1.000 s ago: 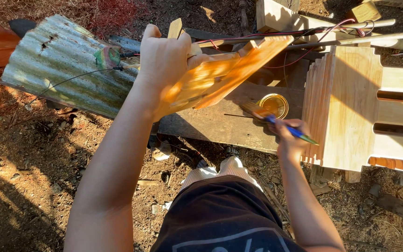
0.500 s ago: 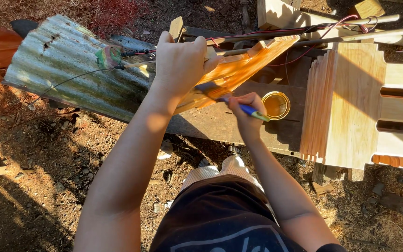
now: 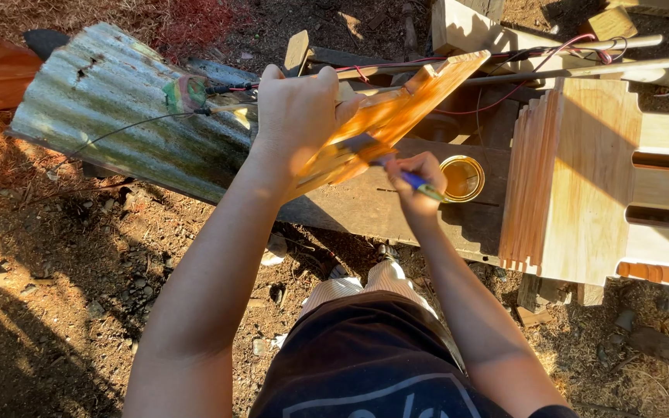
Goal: Applying varnish to a wooden furniture component with a brush.
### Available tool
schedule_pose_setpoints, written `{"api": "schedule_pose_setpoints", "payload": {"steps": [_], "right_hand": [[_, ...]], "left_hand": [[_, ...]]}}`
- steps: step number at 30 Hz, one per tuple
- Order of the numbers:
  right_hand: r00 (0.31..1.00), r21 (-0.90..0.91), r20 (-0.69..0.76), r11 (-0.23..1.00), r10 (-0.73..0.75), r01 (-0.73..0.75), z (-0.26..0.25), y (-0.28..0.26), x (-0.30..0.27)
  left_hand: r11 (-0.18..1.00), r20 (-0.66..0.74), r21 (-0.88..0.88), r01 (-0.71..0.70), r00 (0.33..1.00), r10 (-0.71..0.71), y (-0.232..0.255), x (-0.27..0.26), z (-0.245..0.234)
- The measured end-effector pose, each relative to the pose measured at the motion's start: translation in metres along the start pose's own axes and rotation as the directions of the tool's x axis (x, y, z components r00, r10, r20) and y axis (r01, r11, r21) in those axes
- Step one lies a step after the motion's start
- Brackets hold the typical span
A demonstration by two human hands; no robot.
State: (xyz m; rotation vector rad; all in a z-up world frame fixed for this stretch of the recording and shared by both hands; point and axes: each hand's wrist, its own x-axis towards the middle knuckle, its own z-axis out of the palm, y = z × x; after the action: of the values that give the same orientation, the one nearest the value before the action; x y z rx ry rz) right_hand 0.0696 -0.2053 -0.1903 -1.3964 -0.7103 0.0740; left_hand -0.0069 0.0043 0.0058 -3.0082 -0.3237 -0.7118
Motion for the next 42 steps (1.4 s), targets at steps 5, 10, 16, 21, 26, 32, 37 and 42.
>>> {"api": "schedule_pose_setpoints", "payload": {"steps": [5, 10, 16, 21, 26, 32, 37, 42], "right_hand": [[0.991, 0.222, -0.038, 0.968, 0.128, -0.117, 0.009, -0.010, -0.001], [0.983, 0.215, 0.141, 0.966, 0.118, -0.147, 0.009, -0.027, -0.001], [0.994, 0.169, -0.052, 0.982, 0.092, -0.082, -0.001, 0.009, -0.006], [0.966, 0.439, -0.074, 0.878, 0.250, -0.193, 0.001, 0.019, -0.017], [0.807, 0.681, -0.085, 0.625, 0.585, -0.381, -0.001, 0.018, -0.009], [0.762, 0.790, -0.135, 0.533, 0.634, -0.303, 0.020, 0.021, 0.008], [0.800, 0.811, -0.152, 0.536, 0.580, -0.234, 0.025, 0.002, 0.021], [0.827, 0.834, -0.078, 0.491, 0.557, -0.252, 0.019, -0.021, 0.019]], "left_hand": [[0.999, 0.057, 0.000, 0.035, 0.998, -0.035, -0.002, -0.001, 0.007], [0.999, -0.030, 0.037, -0.014, 0.999, 0.015, -0.005, -0.001, 0.004], [0.998, 0.033, 0.059, 0.028, 0.999, -0.030, -0.012, -0.002, 0.007], [0.994, -0.064, 0.103, 0.038, 0.997, -0.031, -0.017, 0.004, 0.016], [0.987, -0.061, 0.125, 0.101, 0.994, -0.094, -0.021, 0.013, 0.024], [0.972, -0.052, 0.146, 0.183, 0.983, -0.177, -0.030, 0.030, 0.039], [0.952, -0.030, 0.226, 0.206, 0.978, -0.204, -0.044, 0.049, 0.056], [0.942, -0.006, 0.231, 0.246, 0.968, -0.251, -0.058, 0.066, 0.065]]}}
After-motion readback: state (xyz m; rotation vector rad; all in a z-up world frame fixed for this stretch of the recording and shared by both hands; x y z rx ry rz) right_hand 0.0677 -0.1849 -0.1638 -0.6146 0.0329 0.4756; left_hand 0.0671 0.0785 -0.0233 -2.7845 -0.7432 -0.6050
